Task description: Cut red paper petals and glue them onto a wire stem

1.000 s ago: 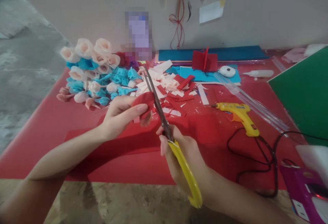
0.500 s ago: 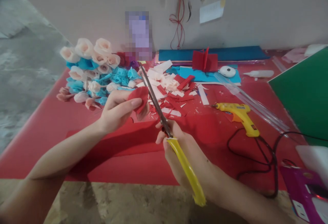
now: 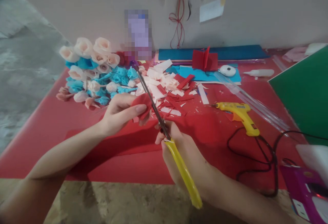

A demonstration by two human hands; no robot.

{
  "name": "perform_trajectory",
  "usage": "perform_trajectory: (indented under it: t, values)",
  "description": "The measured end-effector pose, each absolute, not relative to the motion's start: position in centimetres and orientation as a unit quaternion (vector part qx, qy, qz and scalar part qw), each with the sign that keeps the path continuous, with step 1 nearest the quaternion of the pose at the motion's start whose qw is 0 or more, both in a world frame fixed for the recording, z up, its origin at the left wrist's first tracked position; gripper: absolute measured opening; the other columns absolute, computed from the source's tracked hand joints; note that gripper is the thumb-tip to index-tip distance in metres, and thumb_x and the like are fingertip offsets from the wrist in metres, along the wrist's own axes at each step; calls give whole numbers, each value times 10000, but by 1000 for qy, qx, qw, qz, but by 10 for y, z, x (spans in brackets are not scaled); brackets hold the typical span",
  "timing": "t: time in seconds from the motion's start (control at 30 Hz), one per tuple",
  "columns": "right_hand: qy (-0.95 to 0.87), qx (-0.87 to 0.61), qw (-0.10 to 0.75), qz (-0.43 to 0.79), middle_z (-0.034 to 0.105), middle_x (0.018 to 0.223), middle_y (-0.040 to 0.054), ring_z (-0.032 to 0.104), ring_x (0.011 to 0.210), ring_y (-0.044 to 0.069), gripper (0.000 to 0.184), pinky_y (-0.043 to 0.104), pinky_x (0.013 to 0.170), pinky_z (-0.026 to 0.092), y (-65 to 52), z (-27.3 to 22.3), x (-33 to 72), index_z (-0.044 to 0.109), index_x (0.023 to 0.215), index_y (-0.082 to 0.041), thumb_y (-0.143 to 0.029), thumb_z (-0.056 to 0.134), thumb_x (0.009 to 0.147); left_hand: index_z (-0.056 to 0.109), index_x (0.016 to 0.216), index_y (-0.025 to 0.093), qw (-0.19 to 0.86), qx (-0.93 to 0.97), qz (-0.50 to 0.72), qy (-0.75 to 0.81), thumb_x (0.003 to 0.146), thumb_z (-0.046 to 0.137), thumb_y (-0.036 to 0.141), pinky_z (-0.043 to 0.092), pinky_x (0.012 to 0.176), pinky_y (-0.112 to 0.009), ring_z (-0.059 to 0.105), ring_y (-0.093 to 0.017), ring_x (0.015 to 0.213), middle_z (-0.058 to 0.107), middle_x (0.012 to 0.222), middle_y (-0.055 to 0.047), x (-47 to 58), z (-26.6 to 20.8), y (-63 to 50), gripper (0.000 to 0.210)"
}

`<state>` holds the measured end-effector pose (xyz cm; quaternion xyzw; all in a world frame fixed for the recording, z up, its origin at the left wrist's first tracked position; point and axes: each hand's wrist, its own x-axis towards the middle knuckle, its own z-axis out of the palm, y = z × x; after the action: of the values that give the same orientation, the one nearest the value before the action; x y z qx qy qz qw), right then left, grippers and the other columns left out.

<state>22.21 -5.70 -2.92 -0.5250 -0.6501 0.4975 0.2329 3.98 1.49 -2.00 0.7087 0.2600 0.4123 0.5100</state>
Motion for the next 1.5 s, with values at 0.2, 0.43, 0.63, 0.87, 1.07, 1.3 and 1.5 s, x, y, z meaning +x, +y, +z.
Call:
perform_trajectory:
  t: [0.2,0.43,0.63,0.87,1.07,1.3,1.5]
  values:
    - [-633,-517,241,522,467,629,-18,410,479,100,187,238,445,313,-61,-33,224,455,907,-207,-349,333,906,493,510,150,503,719,400,265,870,490,245,356,432,-206,476,-64,434,532,468,21,40,-20,16,372]
    - [-660,-489,260,508,398,589,-47,369,485,83,242,230,467,298,-59,-34,226,458,901,-217,-400,305,935,527,519,127,489,730,390,277,873,486,240,374,458,-157,475,-37,453,547,482,16,44,-17,14,373]
    - [-658,-490,281,498,435,617,-49,384,497,73,208,222,477,309,-61,-36,226,463,910,-219,-375,328,938,531,520,125,484,731,390,281,870,491,252,386,462,-154,485,-38,453,549,479,14,44,-15,14,374]
    - [-658,-489,310,482,502,685,-10,405,494,64,174,199,439,330,-60,-30,223,458,858,-178,-312,366,921,540,539,122,480,732,398,276,876,483,236,376,462,-146,482,-31,453,554,487,18,43,-14,15,361]
    - [-651,-483,337,478,527,686,-9,419,456,70,152,198,407,345,-62,-35,222,433,1010,-209,-312,363,924,528,539,132,491,723,395,282,876,481,240,381,458,-167,490,-45,452,548,486,18,42,-14,14,356]
    - [-655,-485,347,464,530,702,-23,405,447,55,132,187,403,327,-60,-30,219,441,1004,-211,-292,397,910,523,523,149,513,700,398,296,863,499,279,378,447,-200,490,-66,445,553,476,10,41,-15,15,366]
    - [-642,-509,329,470,485,641,-39,379,432,56,144,198,410,316,-60,-21,218,445,958,-199,-319,380,914,553,533,158,530,681,400,309,850,520,303,365,448,-233,488,-82,441,564,476,5,39,-15,18,349]
